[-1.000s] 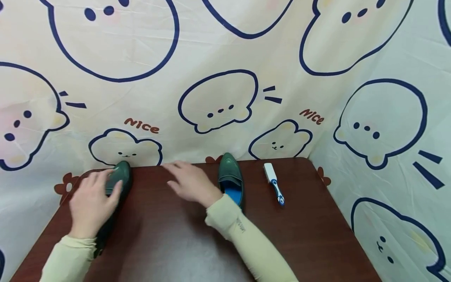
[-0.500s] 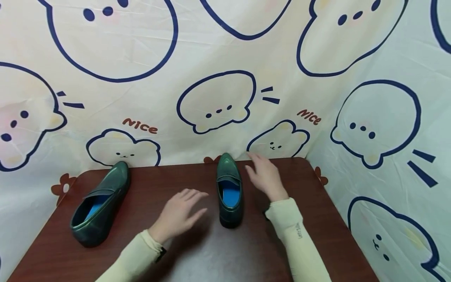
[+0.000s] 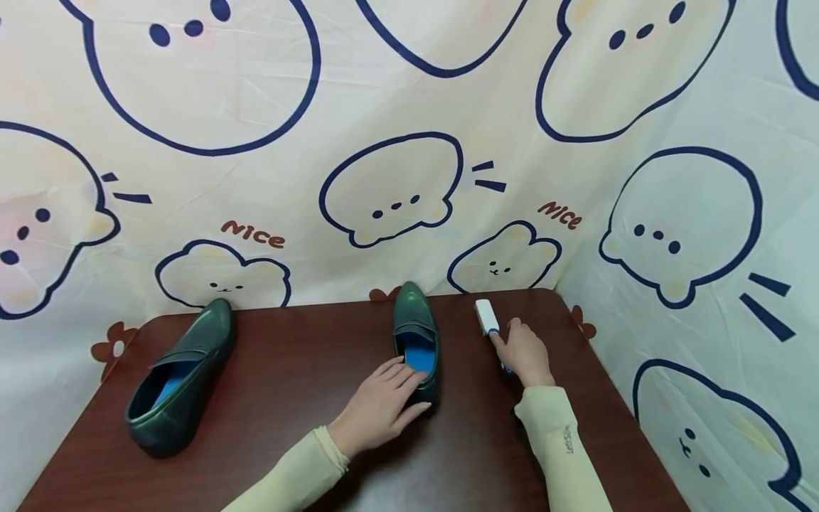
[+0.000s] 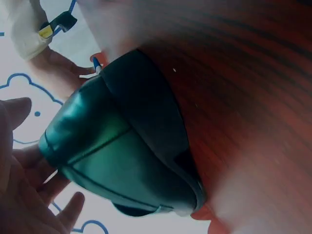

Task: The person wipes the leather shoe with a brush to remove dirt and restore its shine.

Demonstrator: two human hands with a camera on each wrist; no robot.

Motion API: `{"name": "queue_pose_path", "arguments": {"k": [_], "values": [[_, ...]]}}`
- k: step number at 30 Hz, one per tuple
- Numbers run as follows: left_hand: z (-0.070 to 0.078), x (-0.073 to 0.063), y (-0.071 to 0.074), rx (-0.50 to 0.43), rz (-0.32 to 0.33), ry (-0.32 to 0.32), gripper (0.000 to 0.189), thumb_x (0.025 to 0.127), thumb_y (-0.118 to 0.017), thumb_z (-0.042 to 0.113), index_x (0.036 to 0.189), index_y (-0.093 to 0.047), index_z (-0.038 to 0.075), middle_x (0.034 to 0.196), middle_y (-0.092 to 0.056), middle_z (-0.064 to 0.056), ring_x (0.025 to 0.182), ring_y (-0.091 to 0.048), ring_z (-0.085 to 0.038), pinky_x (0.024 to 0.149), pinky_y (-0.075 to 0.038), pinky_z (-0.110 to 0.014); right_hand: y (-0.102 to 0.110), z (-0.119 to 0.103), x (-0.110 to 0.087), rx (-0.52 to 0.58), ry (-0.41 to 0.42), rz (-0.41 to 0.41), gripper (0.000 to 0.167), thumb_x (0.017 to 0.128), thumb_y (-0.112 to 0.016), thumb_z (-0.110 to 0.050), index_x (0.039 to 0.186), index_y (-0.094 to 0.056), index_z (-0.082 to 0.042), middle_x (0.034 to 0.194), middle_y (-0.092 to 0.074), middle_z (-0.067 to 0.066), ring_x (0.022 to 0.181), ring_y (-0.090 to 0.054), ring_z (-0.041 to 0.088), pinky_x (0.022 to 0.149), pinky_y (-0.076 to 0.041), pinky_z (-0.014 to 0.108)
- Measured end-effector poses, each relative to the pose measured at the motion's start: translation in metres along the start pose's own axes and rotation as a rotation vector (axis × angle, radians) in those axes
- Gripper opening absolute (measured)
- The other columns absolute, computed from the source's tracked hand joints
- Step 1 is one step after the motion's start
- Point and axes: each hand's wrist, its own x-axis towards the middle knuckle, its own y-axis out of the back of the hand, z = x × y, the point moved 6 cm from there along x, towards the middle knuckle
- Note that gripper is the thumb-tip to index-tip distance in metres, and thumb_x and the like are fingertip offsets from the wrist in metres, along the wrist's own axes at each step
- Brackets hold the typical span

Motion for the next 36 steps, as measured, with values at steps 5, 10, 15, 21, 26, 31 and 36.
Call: {"name": "queue_pose_path", "arguments": {"k": [5, 10, 15, 21, 26, 31, 36], "values": [[0.005, 0.008, -0.004, 0.106, 0.005, -0.022, 0.028, 0.105, -0.059, 0.040, 0.121, -0.066, 0.017, 0.113, -0.071, 0.005, 0.114, -0.065, -0.014, 0.118, -0.040, -0.036, -0.006, 0.004, 0.001, -0.005, -0.036, -0.072, 0.046, 0.105, -0.057, -0.035, 0.114, -0.054, 0.009, 0.087, -0.064, 0.020, 0.070, -0.060, 0.027, 0.064, -0.051, 0.041], [0.004, 0.009, -0.004, 0.099, 0.017, -0.014, 0.017, 0.107, -0.057, 0.034, 0.109, -0.061, 0.018, 0.104, -0.069, 0.006, 0.113, -0.066, -0.013, 0.115, -0.043, -0.033, -0.010, 0.002, 0.002, 0.010, -0.044, -0.087, 0.036, 0.105, -0.058, -0.030, 0.103, -0.055, 0.006, 0.083, -0.061, 0.017, 0.069, -0.059, 0.026, 0.062, -0.050, 0.038], [0.004, 0.007, -0.006, 0.071, -0.007, -0.006, 0.016, 0.109, -0.053, 0.032, 0.107, -0.059, 0.017, 0.104, -0.068, 0.004, 0.117, -0.065, -0.014, 0.116, -0.043, -0.033, -0.018, 0.004, 0.006, 0.030, -0.048, -0.097, 0.034, 0.104, -0.059, -0.026, 0.104, -0.055, 0.008, 0.086, -0.061, 0.019, 0.073, -0.059, 0.028, 0.064, -0.050, 0.040], [0.000, 0.006, -0.006, 0.080, -0.029, -0.011, 0.015, 0.110, -0.051, 0.030, 0.107, -0.057, 0.017, 0.103, -0.066, 0.004, 0.116, -0.065, -0.014, 0.118, -0.040, -0.034, -0.021, 0.008, 0.013, 0.036, -0.036, -0.074, 0.031, 0.104, -0.058, -0.022, 0.103, -0.058, 0.008, 0.087, -0.062, 0.020, 0.071, -0.058, 0.028, 0.063, -0.049, 0.039], [-0.012, -0.001, -0.003, 0.054, -0.059, 0.011, 0.016, 0.110, -0.050, 0.031, 0.103, -0.054, 0.016, 0.097, -0.062, 0.005, 0.105, -0.062, -0.014, 0.119, -0.039, -0.036, -0.024, 0.010, 0.014, 0.074, -0.038, -0.100, 0.024, 0.106, -0.052, -0.016, 0.107, -0.056, 0.008, 0.084, -0.060, 0.018, 0.066, -0.058, 0.025, 0.059, -0.047, 0.035], [-0.035, -0.013, 0.003, 0.009, -0.076, 0.039, 0.016, 0.109, -0.049, 0.031, 0.103, -0.052, 0.016, 0.102, -0.062, 0.004, 0.109, -0.061, -0.016, 0.121, -0.037, -0.041, -0.026, 0.010, 0.015, 0.068, -0.018, -0.112, 0.025, 0.108, -0.048, -0.014, 0.112, -0.052, 0.010, 0.088, -0.059, 0.021, 0.068, -0.057, 0.027, 0.059, -0.046, 0.036], [-0.066, -0.029, 0.009, -0.059, -0.061, 0.062, 0.017, 0.108, -0.055, 0.033, 0.104, -0.056, 0.017, 0.104, -0.062, 0.002, 0.112, -0.061, -0.017, 0.120, -0.038, -0.047, -0.028, 0.010, 0.015, 0.060, -0.014, -0.130, 0.027, 0.108, -0.047, -0.015, 0.116, -0.050, 0.011, 0.092, -0.060, 0.022, 0.071, -0.056, 0.028, 0.061, -0.047, 0.037]]}}
